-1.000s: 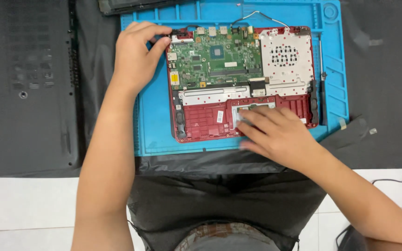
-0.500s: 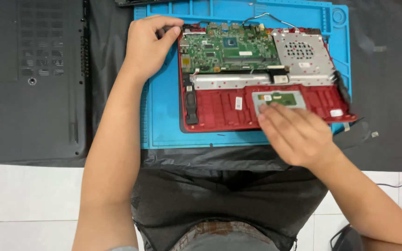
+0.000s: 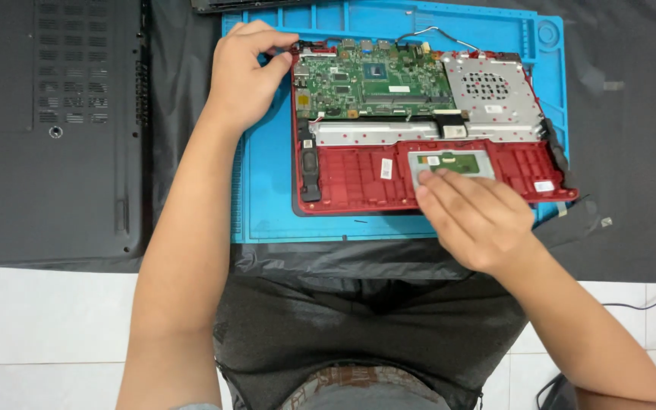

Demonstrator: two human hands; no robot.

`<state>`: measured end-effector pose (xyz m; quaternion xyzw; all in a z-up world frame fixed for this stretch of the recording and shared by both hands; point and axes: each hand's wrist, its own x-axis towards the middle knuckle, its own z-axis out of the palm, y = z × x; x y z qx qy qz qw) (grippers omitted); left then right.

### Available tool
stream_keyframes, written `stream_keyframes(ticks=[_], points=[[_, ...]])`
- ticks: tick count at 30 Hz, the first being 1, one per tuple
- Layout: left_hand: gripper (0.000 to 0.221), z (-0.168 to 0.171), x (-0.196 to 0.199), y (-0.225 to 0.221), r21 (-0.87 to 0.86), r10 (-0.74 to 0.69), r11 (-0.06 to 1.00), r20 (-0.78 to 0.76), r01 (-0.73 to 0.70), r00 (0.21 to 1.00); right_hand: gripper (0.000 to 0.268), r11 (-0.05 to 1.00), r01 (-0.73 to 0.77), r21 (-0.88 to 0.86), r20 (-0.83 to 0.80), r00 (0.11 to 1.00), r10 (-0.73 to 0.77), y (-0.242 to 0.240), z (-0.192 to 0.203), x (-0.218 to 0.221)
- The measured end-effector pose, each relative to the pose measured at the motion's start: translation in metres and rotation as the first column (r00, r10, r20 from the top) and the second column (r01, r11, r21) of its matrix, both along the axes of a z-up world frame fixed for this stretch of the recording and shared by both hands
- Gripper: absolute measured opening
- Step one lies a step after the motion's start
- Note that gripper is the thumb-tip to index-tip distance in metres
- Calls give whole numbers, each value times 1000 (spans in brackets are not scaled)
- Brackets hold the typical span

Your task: The recorder is seen disassembling and repairing a laptop.

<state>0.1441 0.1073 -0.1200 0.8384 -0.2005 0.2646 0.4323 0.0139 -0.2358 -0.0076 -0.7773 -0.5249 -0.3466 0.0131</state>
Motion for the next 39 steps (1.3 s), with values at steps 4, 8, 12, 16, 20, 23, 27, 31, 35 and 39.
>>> stream_keyframes(ticks=[4, 8, 12, 16, 20, 23, 27, 31, 35, 39], points=[[22, 4, 0, 0, 4, -4, 1000, -5, 4, 1000, 19, 1000, -12, -17, -22, 1000, 11, -1, -13, -4], [19, 8, -2, -3, 1, 13, 1000, -9, -13, 1000, 20, 996, -28, -86, -45, 999, 25, -4, -30, -6], [17, 9, -3, -4, 19, 30, 999, -15, -30, 999, 18, 993, -34, -115, -106, 994, 22, -3, -39, -6], [17, 4, -2, -3, 3, 21, 1000, 39, -21, 999, 17, 999, -38, -28, -32, 999, 38, 2, -12, -2], [22, 2, 5, -1, -81, 1, 997, -76, -8, 997, 15, 998, 23, 63, -6, 1000, -22, 10, 19, 7], [26, -3, 6, 2, -121, -6, 993, -139, -11, 990, 14, 995, 16, 98, -6, 1000, -15, 22, 43, 18], [29, -7, 8, 2, -136, -18, 991, -133, 0, 991, 16, 991, -3, 131, 17, 1000, 1, 28, 54, 27], [28, -9, 11, 3, -125, 16, 992, -100, -29, 995, 16, 991, -21, 129, 23, 1000, 18, 21, 33, 22], [27, -7, 8, 2, -116, 9, 993, -68, -17, 998, 16, 993, -33, 114, -35, 999, 37, 14, 4, 13], [28, -3, 7, 0, -92, 45, 994, -91, -54, 995, 17, 993, -29, 116, -39, 999, 34, 13, -6, 10]])
